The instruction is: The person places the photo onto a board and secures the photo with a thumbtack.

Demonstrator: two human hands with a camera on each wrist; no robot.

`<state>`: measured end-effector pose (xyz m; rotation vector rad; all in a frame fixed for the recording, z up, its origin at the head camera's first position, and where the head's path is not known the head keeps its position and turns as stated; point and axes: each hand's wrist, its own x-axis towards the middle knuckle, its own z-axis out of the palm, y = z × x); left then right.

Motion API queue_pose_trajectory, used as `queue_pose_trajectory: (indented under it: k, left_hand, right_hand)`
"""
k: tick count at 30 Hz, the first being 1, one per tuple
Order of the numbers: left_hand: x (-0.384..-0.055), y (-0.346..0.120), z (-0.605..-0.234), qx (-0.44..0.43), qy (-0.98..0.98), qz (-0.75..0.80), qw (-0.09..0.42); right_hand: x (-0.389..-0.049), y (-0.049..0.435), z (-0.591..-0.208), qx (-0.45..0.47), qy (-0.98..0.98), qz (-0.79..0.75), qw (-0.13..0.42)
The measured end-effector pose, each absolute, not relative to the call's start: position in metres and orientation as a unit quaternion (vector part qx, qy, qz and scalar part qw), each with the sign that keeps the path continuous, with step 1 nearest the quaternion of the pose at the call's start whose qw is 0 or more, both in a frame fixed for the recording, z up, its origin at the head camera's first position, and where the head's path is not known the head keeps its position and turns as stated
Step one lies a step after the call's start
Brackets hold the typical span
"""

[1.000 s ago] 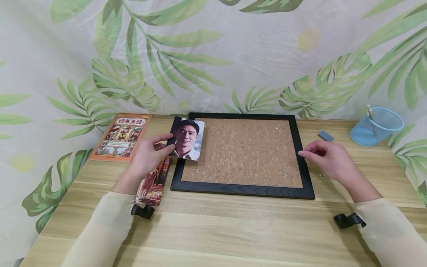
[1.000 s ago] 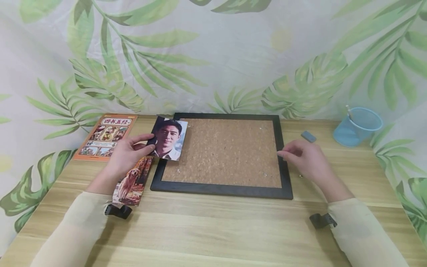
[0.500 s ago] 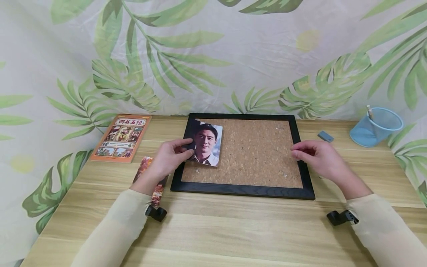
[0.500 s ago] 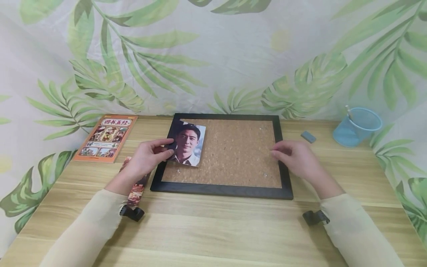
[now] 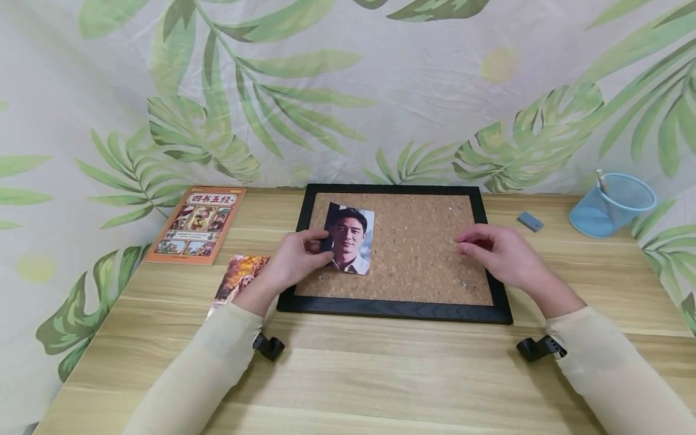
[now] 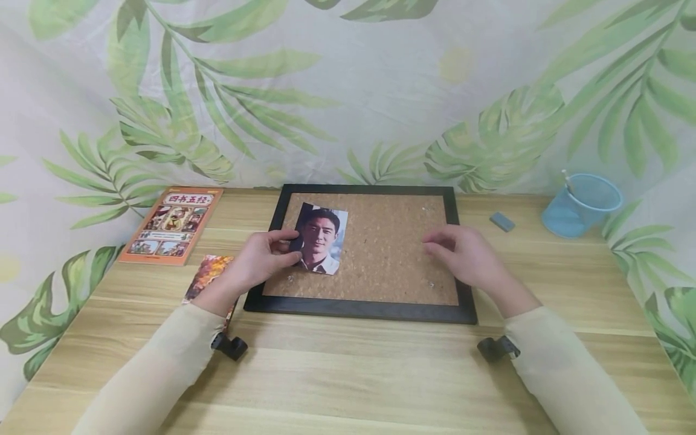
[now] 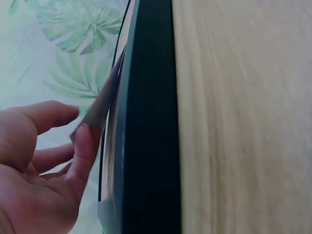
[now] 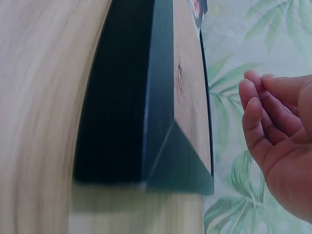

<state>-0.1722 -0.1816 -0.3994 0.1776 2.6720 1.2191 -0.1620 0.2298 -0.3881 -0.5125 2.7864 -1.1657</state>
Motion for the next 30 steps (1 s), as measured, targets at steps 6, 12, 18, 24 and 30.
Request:
queue_pose_trajectory:
  k: [6,12,18,24,30]
  left_hand:
    - [-0.176,-0.174,-0.400,0.096,0.933,0.332,0.098]
    - [-0.178,-0.165,-0.399,0.117,0.949,0.270,0.113]
    - [-0.182,-0.163,-0.403,0.132,0.954,0.244,0.118]
    - [-0.190,-0.162,-0.414,0.117,0.953,0.241,0.142]
    - [-0.204,-0.171,-0.442,0.122,0.953,0.247,0.126]
  right_hand:
    - [-0.168,0.214,-0.387,-0.164,0.902,-0.397,0.050]
    - [-0.178,0.196,-0.386,-0.181,0.895,-0.403,0.067]
    - [-0.188,0.175,-0.384,-0.176,0.880,-0.432,0.089]
    - [-0.199,0.153,-0.388,-0.151,0.877,-0.445,0.097]
    - [-0.211,0.132,-0.391,-0.133,0.867,-0.466,0.117]
